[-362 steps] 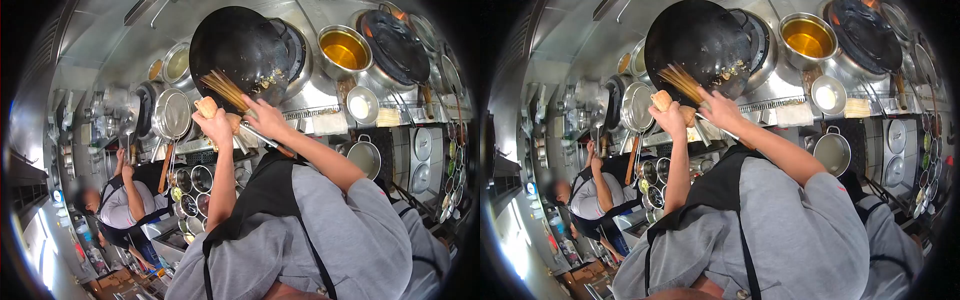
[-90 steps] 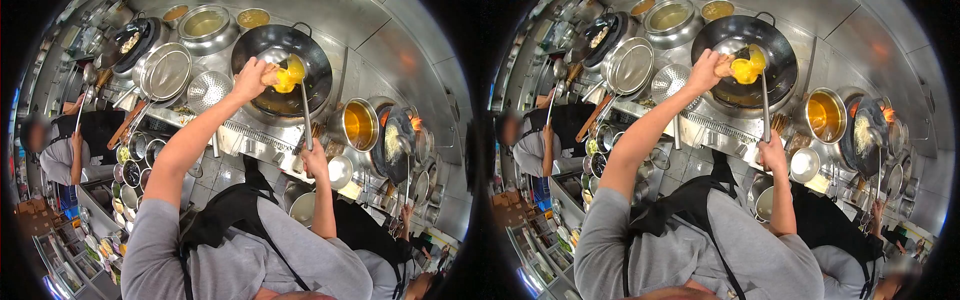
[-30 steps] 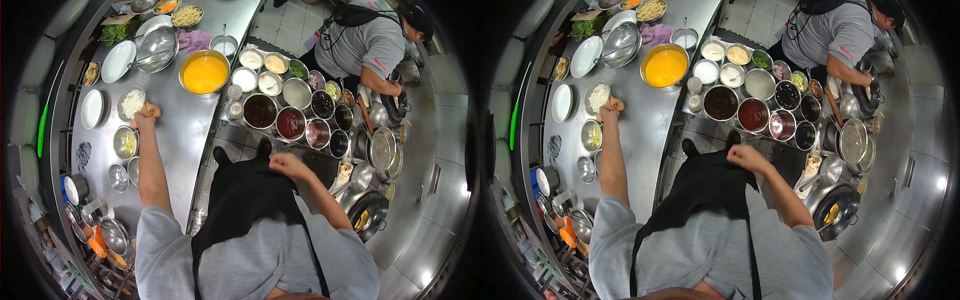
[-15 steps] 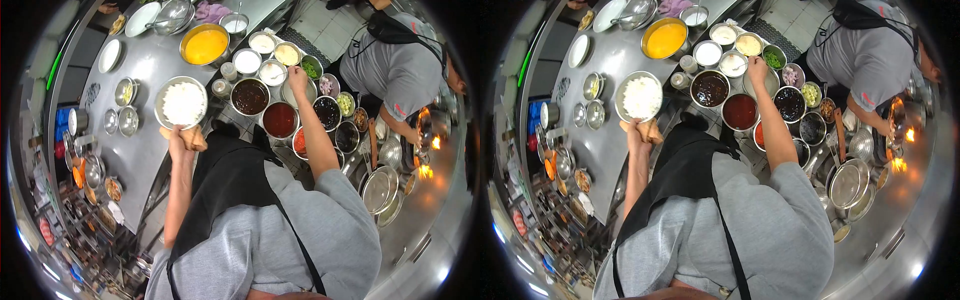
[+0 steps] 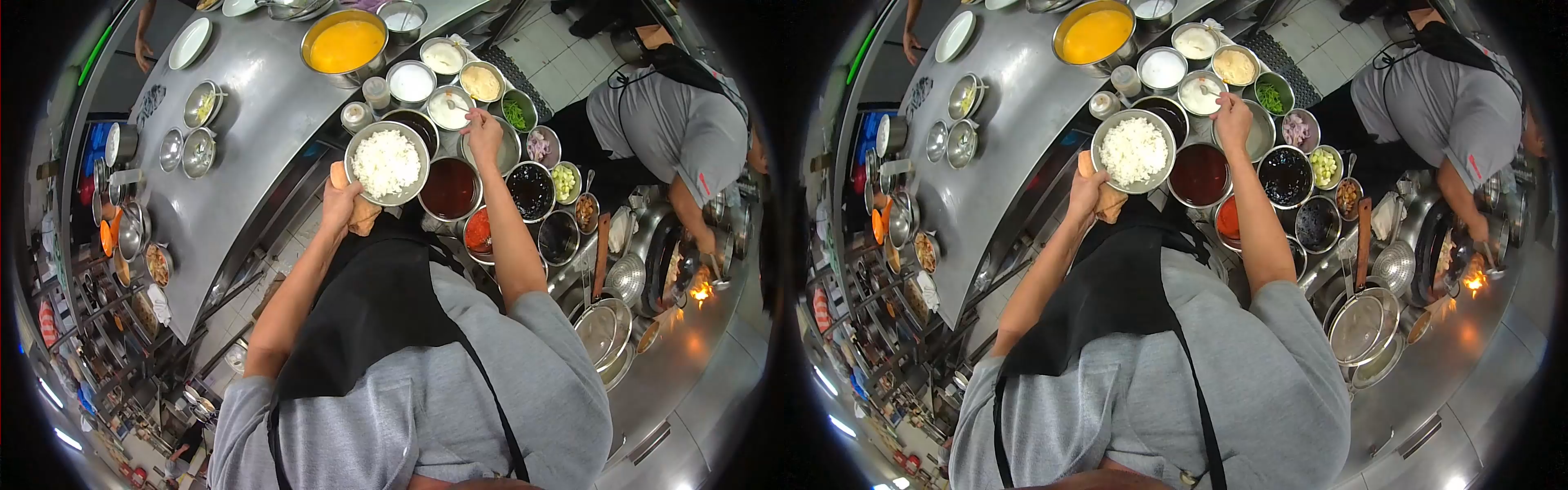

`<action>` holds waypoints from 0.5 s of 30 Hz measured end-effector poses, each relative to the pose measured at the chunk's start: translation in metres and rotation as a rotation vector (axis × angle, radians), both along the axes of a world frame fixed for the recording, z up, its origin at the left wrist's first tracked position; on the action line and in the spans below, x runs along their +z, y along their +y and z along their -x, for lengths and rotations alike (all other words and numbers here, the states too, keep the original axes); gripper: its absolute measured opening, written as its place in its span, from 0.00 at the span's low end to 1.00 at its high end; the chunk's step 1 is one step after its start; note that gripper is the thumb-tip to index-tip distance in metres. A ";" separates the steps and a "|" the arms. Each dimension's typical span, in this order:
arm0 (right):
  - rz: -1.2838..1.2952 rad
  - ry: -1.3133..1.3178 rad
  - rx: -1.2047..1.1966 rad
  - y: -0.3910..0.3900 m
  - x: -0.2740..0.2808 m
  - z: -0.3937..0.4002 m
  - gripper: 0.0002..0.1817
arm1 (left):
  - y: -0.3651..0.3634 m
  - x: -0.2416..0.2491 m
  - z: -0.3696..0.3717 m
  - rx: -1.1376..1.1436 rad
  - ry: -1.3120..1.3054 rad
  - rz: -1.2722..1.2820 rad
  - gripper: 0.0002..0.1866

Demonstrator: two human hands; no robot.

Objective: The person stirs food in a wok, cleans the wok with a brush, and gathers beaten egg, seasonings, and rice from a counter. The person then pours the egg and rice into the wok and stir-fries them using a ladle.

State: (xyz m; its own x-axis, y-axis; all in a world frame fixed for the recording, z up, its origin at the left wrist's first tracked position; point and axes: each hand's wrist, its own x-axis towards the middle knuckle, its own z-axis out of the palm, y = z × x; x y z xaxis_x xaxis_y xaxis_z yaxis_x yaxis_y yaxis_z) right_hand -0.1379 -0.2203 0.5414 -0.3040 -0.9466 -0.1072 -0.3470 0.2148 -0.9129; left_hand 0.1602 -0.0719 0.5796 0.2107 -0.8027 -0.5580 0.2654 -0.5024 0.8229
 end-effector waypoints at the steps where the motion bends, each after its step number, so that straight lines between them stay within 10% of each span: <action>1: -0.052 -0.054 -0.031 -0.002 -0.001 -0.001 0.15 | 0.000 -0.002 0.001 0.007 -0.005 -0.010 0.28; 15: -0.115 -0.678 -0.214 0.013 0.001 0.035 0.15 | -0.006 0.002 0.004 -0.016 0.011 -0.066 0.24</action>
